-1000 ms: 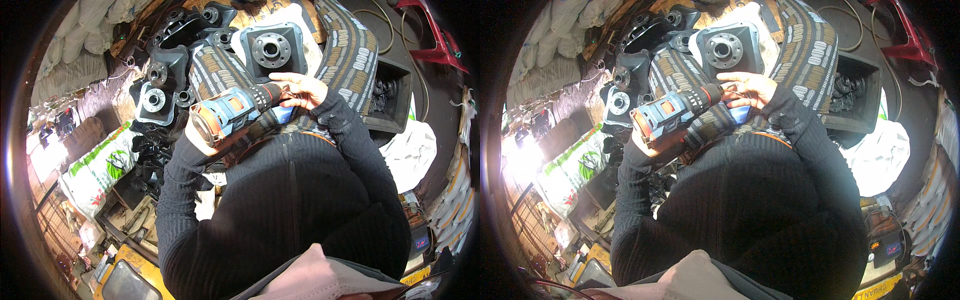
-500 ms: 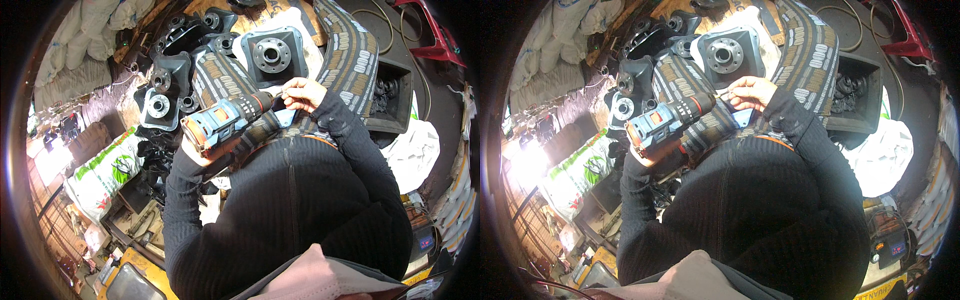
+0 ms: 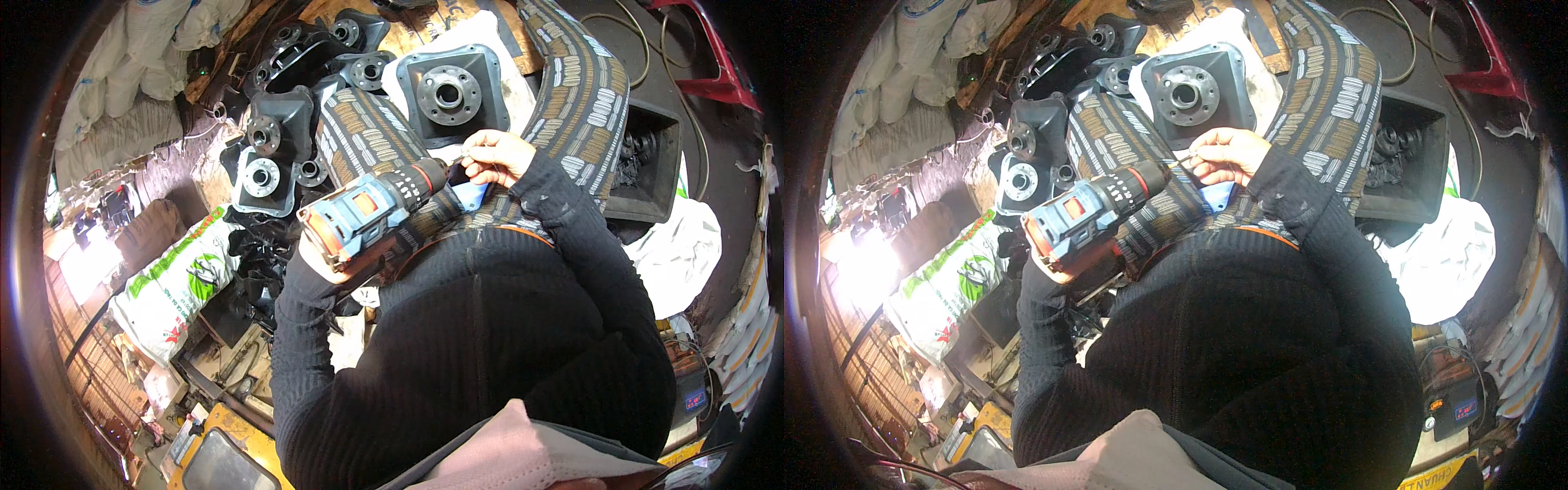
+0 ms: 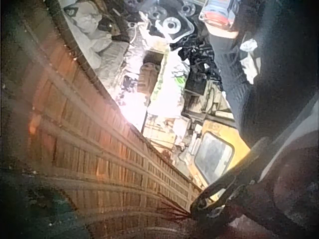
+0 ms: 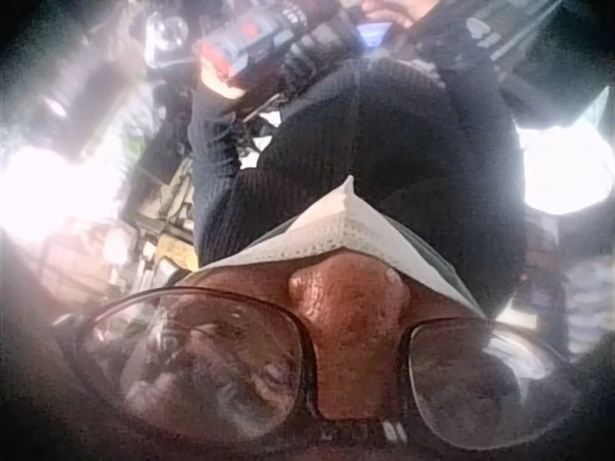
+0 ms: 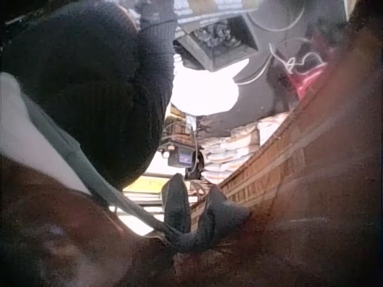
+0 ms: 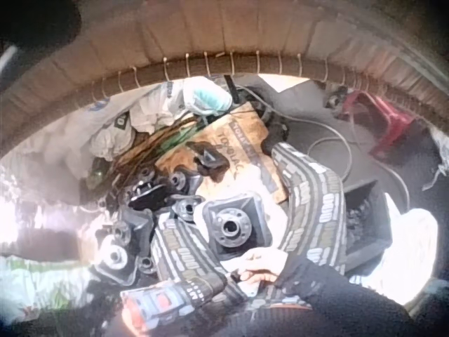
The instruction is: The person uses a cordless drill to fasten screws into black plastic parts on a cluttered workbench. They repeatedly pick up parts, align them, and drive screws before placing the parts back down.
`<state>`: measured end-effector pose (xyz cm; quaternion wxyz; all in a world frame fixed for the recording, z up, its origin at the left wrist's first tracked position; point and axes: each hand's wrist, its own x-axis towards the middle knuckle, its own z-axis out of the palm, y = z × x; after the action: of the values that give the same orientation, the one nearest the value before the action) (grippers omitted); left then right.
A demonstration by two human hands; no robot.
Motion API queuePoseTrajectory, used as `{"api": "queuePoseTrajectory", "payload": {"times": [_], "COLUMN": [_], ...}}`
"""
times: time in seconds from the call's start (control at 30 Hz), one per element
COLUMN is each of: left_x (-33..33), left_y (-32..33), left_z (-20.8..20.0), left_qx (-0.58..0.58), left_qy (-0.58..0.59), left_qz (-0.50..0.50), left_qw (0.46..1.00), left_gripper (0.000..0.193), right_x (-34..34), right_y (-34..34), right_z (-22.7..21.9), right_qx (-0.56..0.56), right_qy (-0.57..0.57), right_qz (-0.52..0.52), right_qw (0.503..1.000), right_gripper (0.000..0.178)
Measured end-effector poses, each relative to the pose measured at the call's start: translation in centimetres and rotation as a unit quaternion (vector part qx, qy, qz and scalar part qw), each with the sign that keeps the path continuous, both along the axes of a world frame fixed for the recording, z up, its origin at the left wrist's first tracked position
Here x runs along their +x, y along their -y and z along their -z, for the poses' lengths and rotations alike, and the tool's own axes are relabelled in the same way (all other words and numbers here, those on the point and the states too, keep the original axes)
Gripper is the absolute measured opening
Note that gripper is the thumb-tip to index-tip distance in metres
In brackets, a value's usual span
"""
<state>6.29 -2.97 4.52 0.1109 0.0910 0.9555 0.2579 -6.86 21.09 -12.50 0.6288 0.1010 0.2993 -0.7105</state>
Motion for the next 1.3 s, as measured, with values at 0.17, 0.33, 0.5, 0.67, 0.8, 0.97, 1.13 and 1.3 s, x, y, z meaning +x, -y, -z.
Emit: {"api": "queuePoseTrajectory", "payload": {"times": [0.17, 0.33, 0.5, 0.67, 0.8, 0.97, 1.13, 1.3], "left_x": [-0.5, -0.8, -1.2, -0.7, -1.3, -0.5, -1.3, -1.5], "left_y": [0.0, 0.2, 0.0, 0.5, 0.3, 0.8, -0.7, -0.9], "left_z": [0.2, 0.0, -1.1, -0.1, -0.2, 0.1, -1.8, -1.3], "left_qx": [-0.017, 0.002, 0.013, -0.014, -0.013, 0.037, 0.221, 0.380], "left_qy": [-0.014, 0.008, 0.003, 0.009, 0.022, 0.057, 0.210, 0.289], "left_qz": [0.048, 0.041, 0.002, 0.011, 0.025, 0.009, -0.170, -0.290], "left_qw": [0.999, 0.999, 1.000, 1.000, 0.999, 0.998, 0.937, 0.830], "left_gripper": [0.044, 0.044, 0.039, 0.046, 0.037, 0.046, 0.069, 0.060], "right_x": [-0.2, -0.2, -0.5, -0.5, -0.5, -0.4, -0.8, -0.7], "right_y": [0.3, 0.8, 1.4, 1.3, 1.5, 1.6, 1.8, 2.1], "right_z": [0.0, 0.3, 0.1, 0.5, 0.2, 0.1, 1.3, 2.2], "right_qx": [0.021, -0.015, 0.022, 0.003, 0.019, 0.018, 0.000, -0.044], "right_qy": [-0.017, -0.015, -0.015, 0.009, -0.001, -0.026, -0.011, 0.050], "right_qz": [-0.016, -0.048, -0.020, -0.014, -0.022, -0.038, -0.111, -0.087], "right_qw": [0.999, 0.999, 0.999, 1.000, 1.000, 0.999, 0.994, 0.994], "right_gripper": [0.018, 0.020, 0.019, 0.020, 0.020, 0.021, 0.020, 0.027]}}
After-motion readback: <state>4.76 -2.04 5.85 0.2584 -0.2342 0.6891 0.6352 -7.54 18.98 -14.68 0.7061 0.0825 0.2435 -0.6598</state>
